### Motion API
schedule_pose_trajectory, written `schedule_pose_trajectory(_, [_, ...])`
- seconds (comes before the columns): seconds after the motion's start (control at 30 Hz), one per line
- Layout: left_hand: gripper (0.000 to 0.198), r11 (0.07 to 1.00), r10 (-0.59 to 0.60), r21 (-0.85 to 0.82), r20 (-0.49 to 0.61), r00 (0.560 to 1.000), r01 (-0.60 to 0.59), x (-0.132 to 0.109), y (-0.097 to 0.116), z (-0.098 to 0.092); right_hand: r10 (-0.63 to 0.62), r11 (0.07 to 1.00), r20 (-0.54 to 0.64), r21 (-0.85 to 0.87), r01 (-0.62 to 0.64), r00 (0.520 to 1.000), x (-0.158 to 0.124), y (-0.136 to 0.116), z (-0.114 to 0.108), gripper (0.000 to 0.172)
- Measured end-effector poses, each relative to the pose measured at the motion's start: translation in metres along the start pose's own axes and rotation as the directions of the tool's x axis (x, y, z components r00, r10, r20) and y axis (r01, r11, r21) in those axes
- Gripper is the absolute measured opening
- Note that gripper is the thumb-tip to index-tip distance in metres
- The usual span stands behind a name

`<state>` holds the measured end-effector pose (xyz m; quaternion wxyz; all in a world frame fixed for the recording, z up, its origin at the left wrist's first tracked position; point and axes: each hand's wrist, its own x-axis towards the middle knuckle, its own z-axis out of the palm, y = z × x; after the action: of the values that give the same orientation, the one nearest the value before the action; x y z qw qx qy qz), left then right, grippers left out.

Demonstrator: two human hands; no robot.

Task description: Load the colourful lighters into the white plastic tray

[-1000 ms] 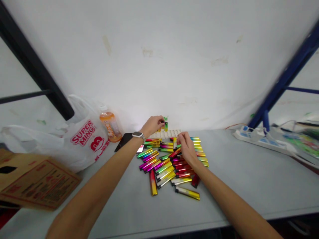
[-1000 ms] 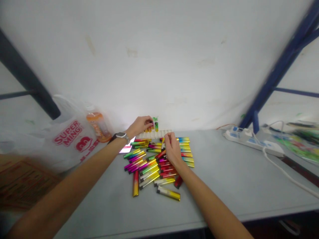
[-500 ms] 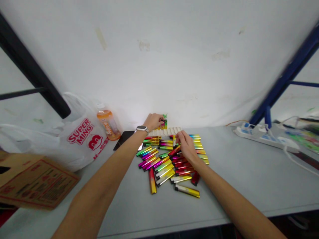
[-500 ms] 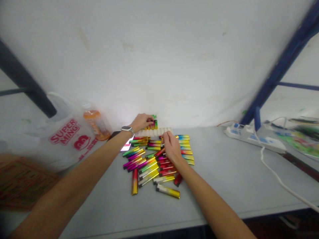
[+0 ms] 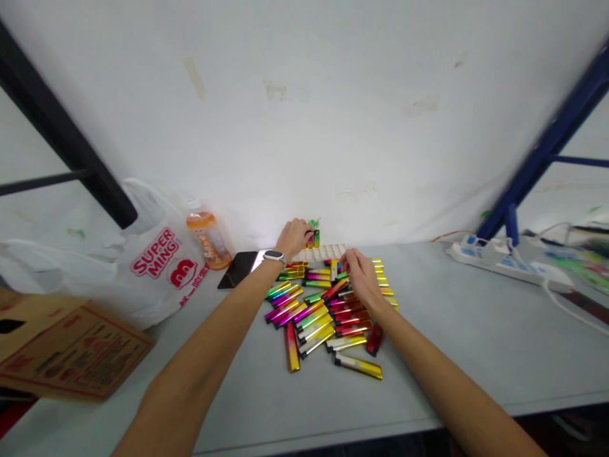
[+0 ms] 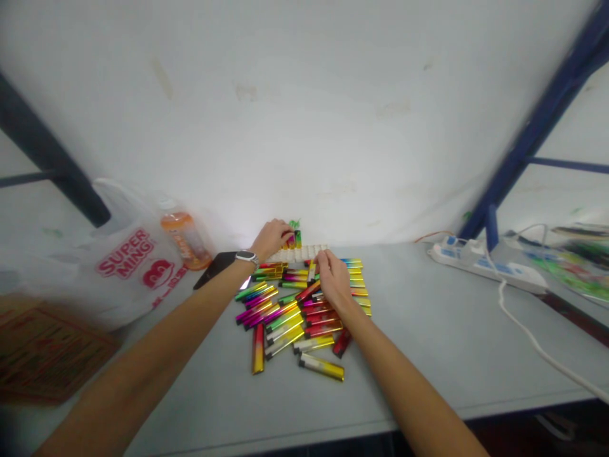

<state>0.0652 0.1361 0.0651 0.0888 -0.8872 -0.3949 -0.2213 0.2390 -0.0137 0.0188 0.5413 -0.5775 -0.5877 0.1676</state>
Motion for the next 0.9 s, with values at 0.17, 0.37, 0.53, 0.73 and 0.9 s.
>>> schedule_pose_trajectory(0.17, [0.030,1.000,-0.015,0.015,-0.025,1.000,0.015,-0.006,0.004,0.007,0.003,0.979,-0.035,-0.202,-0.010,0.999,0.005,0.004,-0.006,0.028])
schedule_pose_trajectory(0.37, [0.025,0.999,-0.035,0.032,-0.079,0.996,0.037,-0.013,0.009,0.013,0.031,0.926,0.062,-0.378,-0.005,0.998,0.010,0.011,-0.008,0.021])
schedule_pose_trajectory(0.53, [0.028,0.996,-0.050,0.069,-0.083,0.995,0.056,-0.019,0.019,0.011,-0.135,0.825,0.352,-0.477,0.301,0.926,0.026,0.009,-0.014,0.024])
schedule_pose_trajectory(0.73, [0.034,0.995,-0.084,0.049,-0.142,0.986,0.092,-0.038,0.035,0.002,-0.121,0.616,0.683,-0.517,0.594,0.721,0.045,-0.008,-0.020,0.043])
schedule_pose_trajectory(0.9, [0.023,0.994,-0.112,-0.008,-0.087,0.990,0.111,-0.077,0.048,-0.009,-0.109,0.514,0.790,-0.474,0.715,0.603,0.053,-0.018,-0.013,0.037])
